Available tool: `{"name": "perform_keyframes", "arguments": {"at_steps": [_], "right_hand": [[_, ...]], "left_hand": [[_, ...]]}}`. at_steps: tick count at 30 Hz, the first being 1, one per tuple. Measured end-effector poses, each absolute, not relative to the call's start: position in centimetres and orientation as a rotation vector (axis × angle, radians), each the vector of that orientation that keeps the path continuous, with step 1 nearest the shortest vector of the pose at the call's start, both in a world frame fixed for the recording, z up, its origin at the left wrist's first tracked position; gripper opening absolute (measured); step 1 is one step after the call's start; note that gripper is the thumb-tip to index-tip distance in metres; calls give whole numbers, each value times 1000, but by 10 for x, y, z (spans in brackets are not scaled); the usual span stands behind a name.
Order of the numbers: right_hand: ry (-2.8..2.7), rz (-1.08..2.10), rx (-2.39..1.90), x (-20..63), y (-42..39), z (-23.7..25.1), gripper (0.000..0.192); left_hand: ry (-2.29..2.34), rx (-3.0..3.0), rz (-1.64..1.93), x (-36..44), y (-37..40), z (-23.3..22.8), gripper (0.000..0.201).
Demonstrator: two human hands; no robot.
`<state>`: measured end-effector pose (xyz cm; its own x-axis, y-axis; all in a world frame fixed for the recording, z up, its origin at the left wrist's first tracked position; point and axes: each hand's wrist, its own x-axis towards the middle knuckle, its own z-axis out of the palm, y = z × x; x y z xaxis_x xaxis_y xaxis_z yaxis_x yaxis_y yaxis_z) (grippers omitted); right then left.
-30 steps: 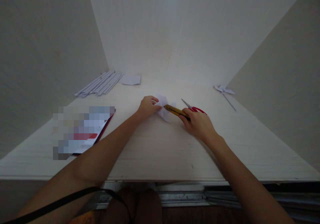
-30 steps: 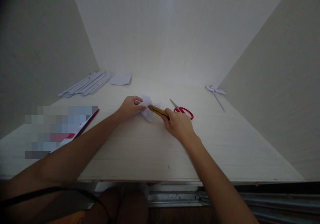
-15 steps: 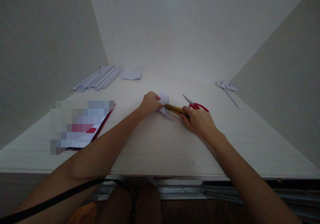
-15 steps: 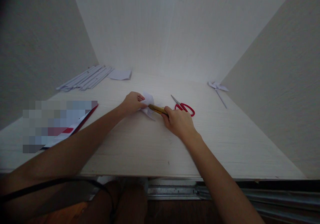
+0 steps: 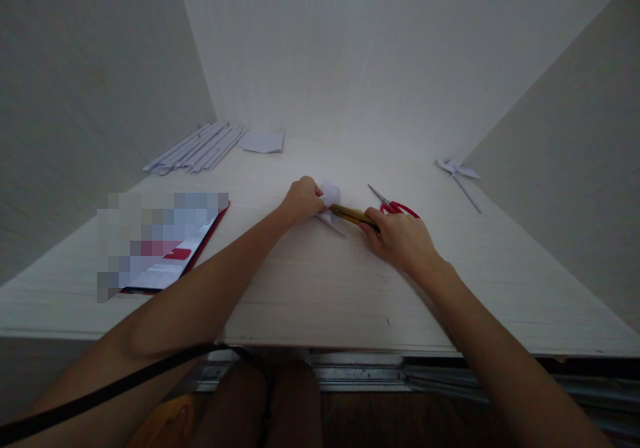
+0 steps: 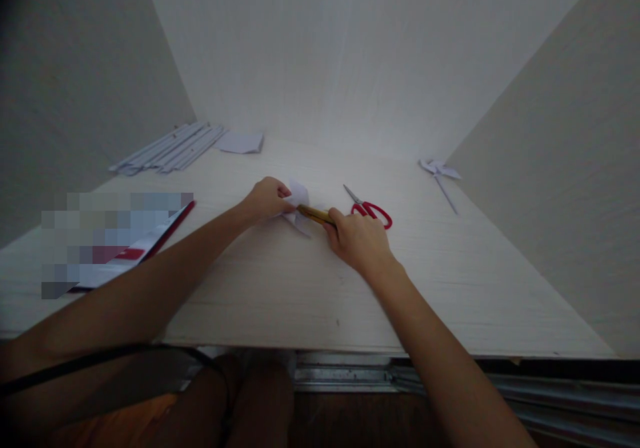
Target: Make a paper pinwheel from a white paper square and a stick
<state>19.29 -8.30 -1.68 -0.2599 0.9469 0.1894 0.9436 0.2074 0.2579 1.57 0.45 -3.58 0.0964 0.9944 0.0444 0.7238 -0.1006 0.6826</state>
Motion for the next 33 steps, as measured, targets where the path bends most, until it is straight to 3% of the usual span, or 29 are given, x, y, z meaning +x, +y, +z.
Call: {"name": "perform_keyframes", "arguments": {"at_steps": [16, 22, 33], "right_hand": [[2351, 496, 1845, 183, -85, -4, 34], [2359, 520, 1831, 182, -84, -4, 36], [2366, 498, 1834, 178, -85, -2, 36]], "left_hand": [[1715, 2047, 596, 18, -3, -26, 29], [1706, 2193, 500, 19, -7, -20, 17], [1729, 2189, 522, 19, -8, -21, 19]]}}
